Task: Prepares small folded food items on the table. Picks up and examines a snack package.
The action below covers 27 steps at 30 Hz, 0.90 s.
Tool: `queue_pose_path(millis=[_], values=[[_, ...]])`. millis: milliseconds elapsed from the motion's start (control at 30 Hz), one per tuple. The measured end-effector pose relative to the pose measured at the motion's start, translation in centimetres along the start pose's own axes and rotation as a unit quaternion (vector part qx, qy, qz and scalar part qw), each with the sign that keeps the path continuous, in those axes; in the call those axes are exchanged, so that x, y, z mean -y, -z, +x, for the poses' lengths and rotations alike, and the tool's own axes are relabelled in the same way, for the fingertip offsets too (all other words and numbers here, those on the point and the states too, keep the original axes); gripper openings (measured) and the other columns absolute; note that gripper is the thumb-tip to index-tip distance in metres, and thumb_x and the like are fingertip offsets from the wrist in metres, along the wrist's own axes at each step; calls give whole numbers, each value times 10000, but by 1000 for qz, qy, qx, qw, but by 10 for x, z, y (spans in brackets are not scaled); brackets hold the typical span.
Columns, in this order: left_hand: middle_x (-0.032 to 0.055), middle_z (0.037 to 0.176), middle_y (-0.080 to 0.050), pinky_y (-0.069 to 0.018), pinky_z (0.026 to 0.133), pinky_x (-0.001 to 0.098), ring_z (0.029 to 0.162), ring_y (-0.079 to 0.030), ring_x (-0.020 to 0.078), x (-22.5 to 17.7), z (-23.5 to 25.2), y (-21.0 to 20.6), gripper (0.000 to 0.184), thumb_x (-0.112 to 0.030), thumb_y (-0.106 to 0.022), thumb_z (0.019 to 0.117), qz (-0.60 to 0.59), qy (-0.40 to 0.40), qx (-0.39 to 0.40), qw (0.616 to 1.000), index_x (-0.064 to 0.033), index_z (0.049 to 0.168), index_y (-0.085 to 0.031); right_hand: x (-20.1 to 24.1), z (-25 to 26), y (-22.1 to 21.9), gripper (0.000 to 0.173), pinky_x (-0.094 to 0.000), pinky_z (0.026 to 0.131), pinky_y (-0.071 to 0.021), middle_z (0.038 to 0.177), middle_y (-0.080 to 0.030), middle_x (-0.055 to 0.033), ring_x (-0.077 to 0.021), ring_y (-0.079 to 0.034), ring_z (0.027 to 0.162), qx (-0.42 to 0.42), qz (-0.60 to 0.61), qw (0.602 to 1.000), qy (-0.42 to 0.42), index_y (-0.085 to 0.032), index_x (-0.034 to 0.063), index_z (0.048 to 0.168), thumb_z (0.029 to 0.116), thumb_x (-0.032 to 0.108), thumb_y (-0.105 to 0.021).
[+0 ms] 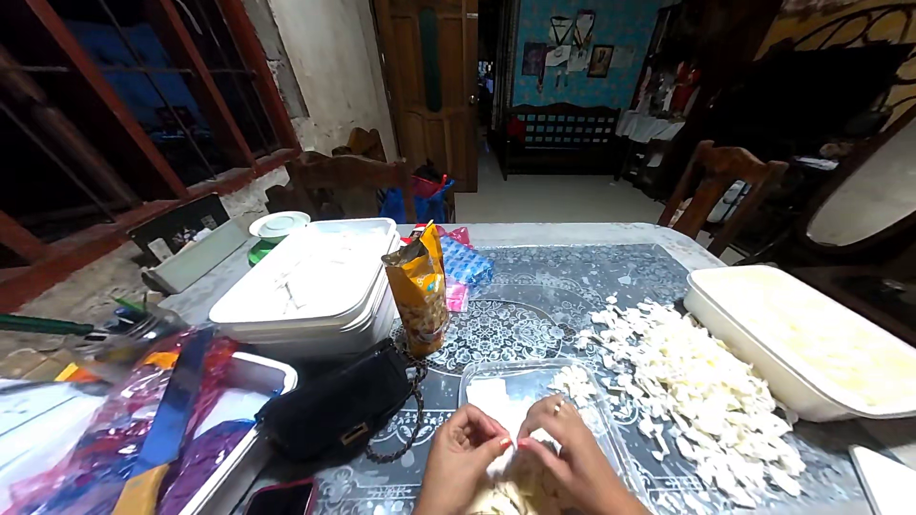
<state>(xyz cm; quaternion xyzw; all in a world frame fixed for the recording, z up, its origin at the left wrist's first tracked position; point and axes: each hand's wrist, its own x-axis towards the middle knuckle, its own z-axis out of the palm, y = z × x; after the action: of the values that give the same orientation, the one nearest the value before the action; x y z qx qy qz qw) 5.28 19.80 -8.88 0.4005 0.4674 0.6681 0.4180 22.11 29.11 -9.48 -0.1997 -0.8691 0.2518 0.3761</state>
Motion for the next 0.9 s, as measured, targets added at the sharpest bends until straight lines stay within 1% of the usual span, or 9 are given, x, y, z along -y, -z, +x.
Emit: queue_pose_path(millis=[100, 167, 267, 400, 467, 533, 633, 733, 900], values=[[29, 851, -701, -601, 703, 259, 728, -692, 90, -2, 2, 2, 82, 43, -679, 859, 136, 6, -13, 991, 3, 917, -637, 5, -5, -12, 122, -398, 907, -475, 909, -745, -4, -192, -685, 997, -40, -173, 970, 166, -692, 174, 825, 930, 207, -639], [140, 951, -713, -600, 787, 358, 840, -714, 206, -2, -2, 4, 125, -6, -662, 903, 310, -28, 64, 948, 56, 1008, -691, 4, -6, -11, 162, -334, 982, -388, 931, -732, 41, -146, -635, 1044, -86, -255, 938, 217, -623, 216, 817, 972, 207, -574], [242, 1149, -690, -548, 936, 528, 1093, -667, 409, 6, -6, 5, 287, -47, -701, 878, 473, -71, 189, 857, 60, 1143, -707, -10, 1, 11, 178, -357, 976, -424, 935, -751, 29, -151, -671, 1002, -180, -370, 898, 155, -618, 204, 783, 957, 218, -583], [234, 1060, -704, -576, 859, 495, 1035, -683, 405, 12, -11, 1, 214, 33, -621, 888, 541, -95, 190, 814, 65, 1069, -731, -37, 17, 58, 90, -586, 838, -503, 900, -736, -171, -381, -716, 909, -218, -467, 857, 3, -689, 23, 771, 853, 52, -664], [217, 988, -717, -596, 797, 463, 972, -709, 385, 18, -12, 0, 159, 12, -627, 898, 557, -132, 162, 804, 60, 989, -747, -46, 17, 66, 57, -665, 854, -477, 957, -720, -225, -462, -689, 956, -186, -445, 874, -55, -720, -1, 816, 822, -46, -686], [207, 975, -721, -600, 779, 458, 953, -714, 375, 21, -13, -2, 162, -21, -629, 913, 561, -148, 149, 801, 54, 987, -752, -42, 16, 61, 96, -709, 896, -456, 1017, -727, -242, -500, -667, 1024, -107, -358, 922, -98, -766, 5, 860, 809, -60, -717], [221, 1027, -721, -585, 830, 499, 991, -703, 405, 19, -13, -1, 250, -61, -655, 911, 550, -130, 149, 811, 56, 1119, -729, -37, 11, 37, 115, -658, 933, -469, 1043, -745, -189, -448, -668, 1070, 24, -223, 970, -96, -809, 72, 940, 832, 62, -771], [233, 1033, -712, -582, 827, 505, 977, -697, 417, 20, -11, -1, 281, -48, -667, 890, 547, -129, 150, 814, 62, 1142, -722, -43, 6, 13, 181, -596, 867, -525, 1046, -758, -126, -378, -702, 999, 85, -205, 975, -18, -818, 138, 1058, 899, 165, -736], [266, 1139, -669, -553, 908, 516, 1088, -655, 435, 4, -13, -4, 367, 117, -587, 884, 530, -35, 198, 824, 80, 1240, -668, -38, 5, 10, 78, -532, 871, -547, 955, -744, -163, -375, -702, 966, 119, -170, 977, -49, -783, 41, 908, 877, 84, -726]])
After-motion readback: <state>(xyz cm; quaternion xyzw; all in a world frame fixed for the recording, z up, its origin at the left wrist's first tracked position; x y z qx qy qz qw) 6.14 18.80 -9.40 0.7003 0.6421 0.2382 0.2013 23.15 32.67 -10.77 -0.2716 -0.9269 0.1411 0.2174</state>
